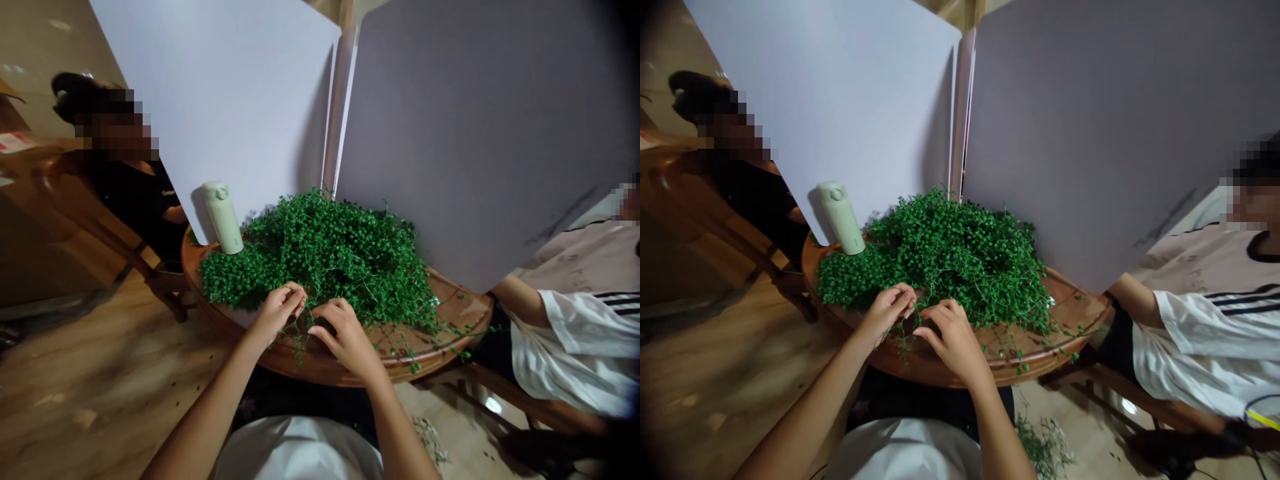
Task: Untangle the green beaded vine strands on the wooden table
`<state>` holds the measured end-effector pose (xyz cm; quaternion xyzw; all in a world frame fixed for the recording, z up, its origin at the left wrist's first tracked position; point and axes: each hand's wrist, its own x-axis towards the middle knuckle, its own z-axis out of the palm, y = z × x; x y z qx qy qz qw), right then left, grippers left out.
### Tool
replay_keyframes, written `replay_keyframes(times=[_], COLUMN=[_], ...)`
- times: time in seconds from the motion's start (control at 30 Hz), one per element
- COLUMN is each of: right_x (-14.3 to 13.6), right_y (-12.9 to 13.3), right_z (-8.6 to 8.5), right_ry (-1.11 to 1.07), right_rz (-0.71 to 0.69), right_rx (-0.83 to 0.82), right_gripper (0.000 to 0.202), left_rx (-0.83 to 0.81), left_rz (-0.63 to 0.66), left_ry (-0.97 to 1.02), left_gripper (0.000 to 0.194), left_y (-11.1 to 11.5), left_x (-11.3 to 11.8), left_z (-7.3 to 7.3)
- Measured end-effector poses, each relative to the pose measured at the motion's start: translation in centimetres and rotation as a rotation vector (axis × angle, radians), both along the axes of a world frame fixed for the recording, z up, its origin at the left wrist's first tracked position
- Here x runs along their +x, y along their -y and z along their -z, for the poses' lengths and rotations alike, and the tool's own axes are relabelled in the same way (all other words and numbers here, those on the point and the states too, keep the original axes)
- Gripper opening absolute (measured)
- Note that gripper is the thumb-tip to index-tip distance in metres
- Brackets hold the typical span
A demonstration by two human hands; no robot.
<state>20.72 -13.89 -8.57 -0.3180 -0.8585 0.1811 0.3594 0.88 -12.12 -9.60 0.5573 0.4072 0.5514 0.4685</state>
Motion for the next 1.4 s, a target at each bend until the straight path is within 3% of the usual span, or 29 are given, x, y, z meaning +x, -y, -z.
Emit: replay_keyframes(times=[0.5, 0.8, 1.07, 1.17, 1.4], right_x=[0.4, 0.1, -0.6, 0.0, 1.4], right_y=[0.3, 0.3, -0.5, -0.5, -1.1], right_z=[-0.1, 0.0, 0.8, 0.7, 1.6], right_ry=[-0.15, -0.212, -0.235, -0.316, -0.789], right_rz=[0.042, 0.098, 0.145, 0.112, 0.162], right_rx=[-0.053, -0.068, -0.194, -0.255, -0.389], right_gripper=[0.016, 0.016, 0.016, 0.012, 0.04], left_rx=[0.032, 0.068, 0.045, 0.059, 0.128], left_rz=[0.031, -0.045, -0.007, 0.01, 0.07], left_ry=[-0.024, 0.117, 0.146, 0.114, -0.096], left_gripper=[0.042, 0.045, 0.044, 0.042, 0.029], left_y=[0.3, 0.0, 0.1, 0.3, 0.3], left_x=[-0.1, 0.1, 0.0, -0.1, -0.3], left_z=[-0.5, 0.2, 0.2, 0.1, 0.1])
